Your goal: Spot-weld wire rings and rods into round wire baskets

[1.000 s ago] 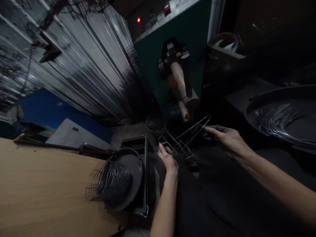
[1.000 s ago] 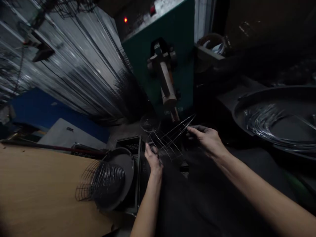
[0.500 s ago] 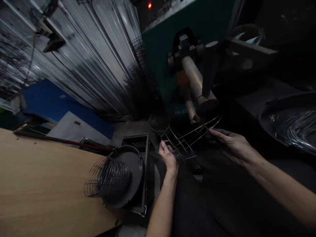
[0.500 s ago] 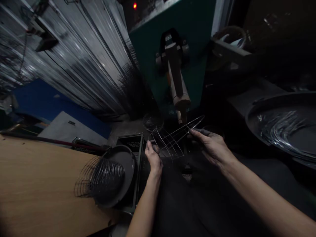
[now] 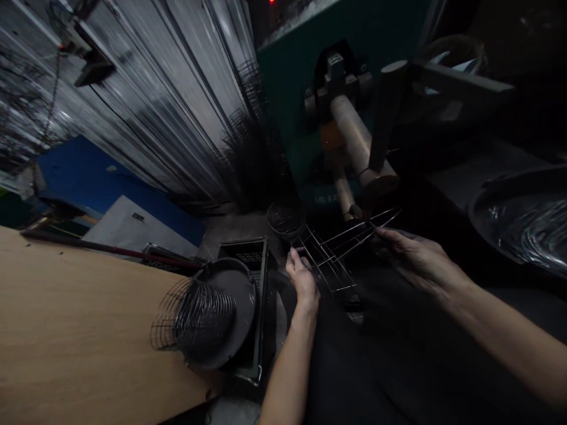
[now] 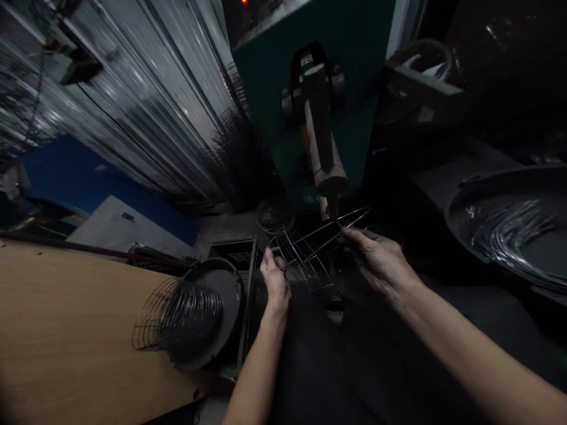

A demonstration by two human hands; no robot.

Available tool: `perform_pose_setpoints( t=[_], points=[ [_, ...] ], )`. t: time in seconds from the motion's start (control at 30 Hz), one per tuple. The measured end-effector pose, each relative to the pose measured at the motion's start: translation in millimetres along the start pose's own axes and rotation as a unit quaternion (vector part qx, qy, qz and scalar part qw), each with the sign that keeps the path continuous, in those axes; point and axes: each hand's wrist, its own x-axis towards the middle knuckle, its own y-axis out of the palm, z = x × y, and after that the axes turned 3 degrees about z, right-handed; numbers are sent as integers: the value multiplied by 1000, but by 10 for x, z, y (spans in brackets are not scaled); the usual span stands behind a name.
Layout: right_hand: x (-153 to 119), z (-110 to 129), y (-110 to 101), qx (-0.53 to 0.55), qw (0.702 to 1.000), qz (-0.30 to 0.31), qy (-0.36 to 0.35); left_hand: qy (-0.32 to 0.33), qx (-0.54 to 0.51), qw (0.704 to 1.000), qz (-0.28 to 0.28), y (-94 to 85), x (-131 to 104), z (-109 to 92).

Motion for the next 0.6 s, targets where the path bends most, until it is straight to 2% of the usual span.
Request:
perform_pose_setpoints(
  t=[0.17,0.3,0.43,0.6],
  points=[
    [-15,31,75,25,999,-21,5,-28,6,1000,2,-1,-2,-98],
    [-51,40,46,29,1000,3,0,-51,-20,998,4,-11,-45,-151],
    [-47,15,-143,18,1000,4,3,-78,-54,995,-5,22,-71,-172],
    [22,8,-429,5,1000,-19,-4,-66,-60,996,-29,71,8,-212]
  ],
)
